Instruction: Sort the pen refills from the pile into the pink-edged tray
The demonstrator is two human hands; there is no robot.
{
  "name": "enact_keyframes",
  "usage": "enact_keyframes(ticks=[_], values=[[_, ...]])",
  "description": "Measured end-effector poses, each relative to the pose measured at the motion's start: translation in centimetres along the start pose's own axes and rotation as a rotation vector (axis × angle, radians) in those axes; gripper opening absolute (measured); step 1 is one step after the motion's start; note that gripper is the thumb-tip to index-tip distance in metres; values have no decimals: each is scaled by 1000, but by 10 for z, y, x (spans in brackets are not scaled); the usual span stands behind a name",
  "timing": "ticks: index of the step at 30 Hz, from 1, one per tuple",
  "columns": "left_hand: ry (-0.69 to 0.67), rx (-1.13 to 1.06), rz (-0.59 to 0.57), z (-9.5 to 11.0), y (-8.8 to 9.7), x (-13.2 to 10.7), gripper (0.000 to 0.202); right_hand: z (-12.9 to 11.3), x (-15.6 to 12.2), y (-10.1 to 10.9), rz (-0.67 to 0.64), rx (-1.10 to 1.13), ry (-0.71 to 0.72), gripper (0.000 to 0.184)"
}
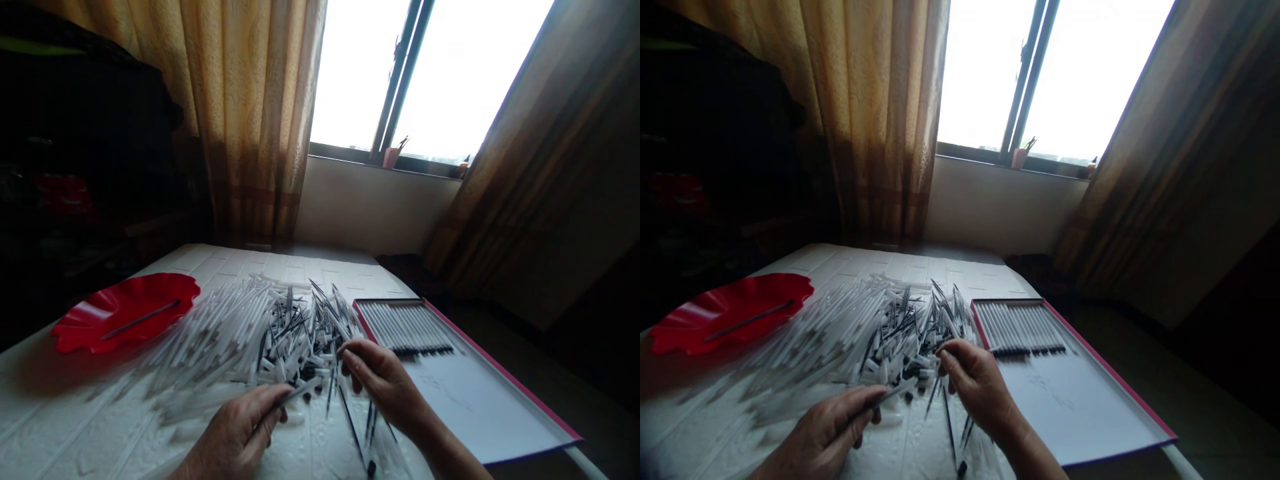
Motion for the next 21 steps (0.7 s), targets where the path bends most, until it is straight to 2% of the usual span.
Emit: enact_keyframes(ticks=[3, 6, 10, 13, 16, 21], values=[[-2, 2, 11, 2, 1, 2, 33, -2, 4, 12, 22, -6, -7, 30], [-15, 4, 17, 2, 1, 1, 34, -5, 1, 14, -45, -91, -13, 25], [-44, 9, 55, -3, 0, -5, 35, -22, -18, 12, -221, -429, 92, 14], [-71, 15, 55, -8, -3, -11, 38, -27, -40, 13, -322, -629, 124, 19], [-104, 39, 33, -7, -5, -13, 39, -16, -59, 13, -372, -752, 115, 23], [-157, 81, 11, 8, -1, -6, 40, 22, -75, 6, -428, -945, 132, 22]])
Point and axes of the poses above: each hand's wrist, its own x-axis towards the middle knuckle, its own y-axis out of the back of the hand, z = x × y, the point moved 8 cm from there along x, towards the middle knuckle, and after that the axes turned 9 degrees about z, right-handed, at the moved point
